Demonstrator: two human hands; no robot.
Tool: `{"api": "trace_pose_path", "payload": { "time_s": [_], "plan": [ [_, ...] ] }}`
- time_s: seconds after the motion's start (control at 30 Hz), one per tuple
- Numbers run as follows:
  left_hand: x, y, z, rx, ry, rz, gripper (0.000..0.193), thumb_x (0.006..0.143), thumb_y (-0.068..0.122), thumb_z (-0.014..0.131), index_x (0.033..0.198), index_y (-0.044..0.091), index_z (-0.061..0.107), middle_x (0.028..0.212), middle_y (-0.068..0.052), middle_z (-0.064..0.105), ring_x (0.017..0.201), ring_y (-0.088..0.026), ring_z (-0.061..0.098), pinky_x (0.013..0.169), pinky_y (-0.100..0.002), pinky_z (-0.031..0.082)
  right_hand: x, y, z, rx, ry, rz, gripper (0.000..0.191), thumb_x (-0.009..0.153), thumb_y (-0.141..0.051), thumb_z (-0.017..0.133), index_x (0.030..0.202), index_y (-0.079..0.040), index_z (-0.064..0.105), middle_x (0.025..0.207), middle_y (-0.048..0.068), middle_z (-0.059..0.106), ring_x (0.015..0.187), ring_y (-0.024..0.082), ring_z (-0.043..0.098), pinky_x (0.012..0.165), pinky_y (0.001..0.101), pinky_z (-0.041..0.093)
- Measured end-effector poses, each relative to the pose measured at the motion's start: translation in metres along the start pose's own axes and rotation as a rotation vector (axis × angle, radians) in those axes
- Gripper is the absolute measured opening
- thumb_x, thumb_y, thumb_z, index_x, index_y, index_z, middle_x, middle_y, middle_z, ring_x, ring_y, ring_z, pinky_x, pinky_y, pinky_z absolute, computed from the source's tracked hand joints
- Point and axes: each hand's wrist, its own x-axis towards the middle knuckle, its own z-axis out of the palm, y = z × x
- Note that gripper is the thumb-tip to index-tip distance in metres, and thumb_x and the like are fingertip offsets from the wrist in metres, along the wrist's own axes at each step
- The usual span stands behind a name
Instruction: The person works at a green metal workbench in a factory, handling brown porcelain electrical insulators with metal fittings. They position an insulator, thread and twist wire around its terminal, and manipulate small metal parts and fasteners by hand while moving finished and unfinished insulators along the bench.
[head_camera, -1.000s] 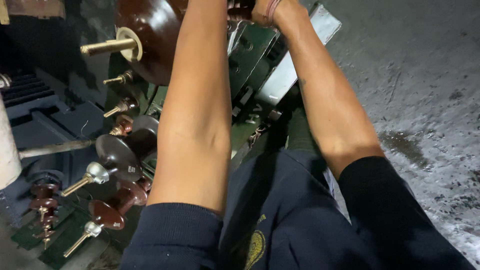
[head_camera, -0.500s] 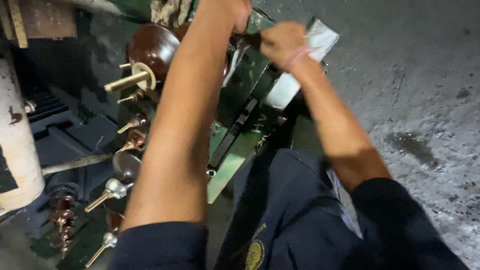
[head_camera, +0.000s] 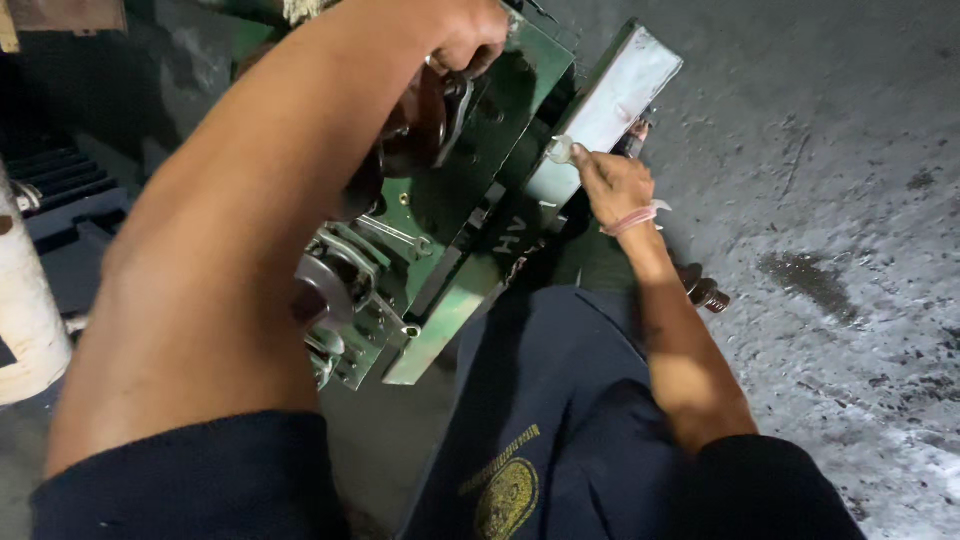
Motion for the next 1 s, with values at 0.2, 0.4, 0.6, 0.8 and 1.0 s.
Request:
{"api": "trace_pose_path", "payload": {
  "time_s": [0.2,0.4,0.6,0.8,1.0],
  "plan": [
    [0.001,-0.004,-0.002,-0.014,0.004,0.073,0.044,0.068,-0.010,0.073,0.104,0.013,0.079,0.100,-0.013,0.076,0.089,-0.031,0.074,0.067,-0.045,0.059,0.013,-0.003,-0.008,0.026,-0.006,0.002,0.054,0.107,-0.049,0.058,0.077,-0.005,0.070,0.063,0.014,0.061,0.060,0.032,0.062,0.061,0.0451,0.046],
    [-0.019,-0.004,-0.015,-0.036,-0.015,-0.018,0.034,0.073,-0.004,0.072,0.103,0.011,0.079,0.099,-0.015,0.076,0.090,-0.033,0.073,0.069,-0.050,0.057,0.018,0.015,-0.025,0.027,0.023,0.075,0.052,0.108,-0.049,0.057,0.081,-0.007,0.073,0.065,0.011,0.064,0.061,0.029,0.065,0.062,0.0421,0.049],
    [-0.035,-0.001,-0.025,-0.026,-0.047,-0.011,0.024,0.077,0.004,0.073,0.101,0.007,0.079,0.094,-0.017,0.074,0.089,-0.036,0.072,0.072,-0.055,0.053,0.018,0.036,-0.025,0.109,0.042,0.141,0.056,0.109,-0.050,0.054,0.078,-0.006,0.069,0.065,0.011,0.062,0.060,0.027,0.062,0.062,0.0410,0.048],
    [-0.011,0.065,-0.004,0.314,0.104,-0.213,0.019,0.082,0.012,0.073,0.098,0.003,0.078,0.088,-0.019,0.073,0.088,-0.039,0.071,0.074,-0.060,0.050,0.018,0.033,-0.016,0.098,-0.015,0.162,0.063,0.111,-0.055,0.051,0.076,-0.005,0.068,0.063,0.011,0.060,0.059,0.027,0.060,0.063,0.0420,0.047],
    [0.021,0.111,0.023,0.664,0.053,-0.558,0.017,0.086,0.014,0.073,0.091,-0.001,0.080,0.082,-0.022,0.075,0.088,-0.043,0.067,0.080,-0.064,0.044,0.019,0.022,-0.018,0.058,0.011,0.107,0.064,0.110,-0.056,0.050,0.077,-0.005,0.070,0.065,0.012,0.062,0.061,0.028,0.062,0.062,0.0424,0.047]
  ]
}}
